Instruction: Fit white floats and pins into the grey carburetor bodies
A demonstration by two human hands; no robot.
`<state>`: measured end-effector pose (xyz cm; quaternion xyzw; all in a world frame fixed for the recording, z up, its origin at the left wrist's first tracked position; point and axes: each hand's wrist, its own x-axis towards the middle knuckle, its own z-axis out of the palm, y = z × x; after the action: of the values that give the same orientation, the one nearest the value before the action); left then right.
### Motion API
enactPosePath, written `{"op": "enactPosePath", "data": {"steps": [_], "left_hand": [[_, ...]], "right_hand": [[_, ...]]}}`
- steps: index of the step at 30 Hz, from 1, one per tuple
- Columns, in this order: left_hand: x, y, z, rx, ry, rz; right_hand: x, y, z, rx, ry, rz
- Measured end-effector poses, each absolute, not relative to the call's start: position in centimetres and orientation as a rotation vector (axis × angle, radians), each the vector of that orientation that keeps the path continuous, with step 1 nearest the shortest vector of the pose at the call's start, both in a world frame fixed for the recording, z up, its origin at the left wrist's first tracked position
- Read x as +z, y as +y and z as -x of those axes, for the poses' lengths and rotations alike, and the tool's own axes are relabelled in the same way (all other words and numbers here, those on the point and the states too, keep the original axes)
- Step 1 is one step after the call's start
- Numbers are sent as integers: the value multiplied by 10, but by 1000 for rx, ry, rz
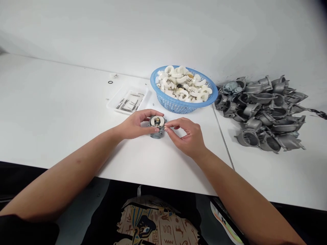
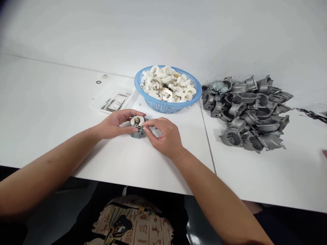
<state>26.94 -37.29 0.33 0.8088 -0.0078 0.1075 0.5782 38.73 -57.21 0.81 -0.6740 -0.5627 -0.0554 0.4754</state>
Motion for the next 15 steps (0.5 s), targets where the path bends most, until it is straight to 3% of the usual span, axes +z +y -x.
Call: {"op": "enactPosePath", "data": {"steps": [15], "left_hand": [[3, -372, -269, 230, -28, -1890]], "right_hand": [[9, -573, -389, -161, -1432, 1583]]}}
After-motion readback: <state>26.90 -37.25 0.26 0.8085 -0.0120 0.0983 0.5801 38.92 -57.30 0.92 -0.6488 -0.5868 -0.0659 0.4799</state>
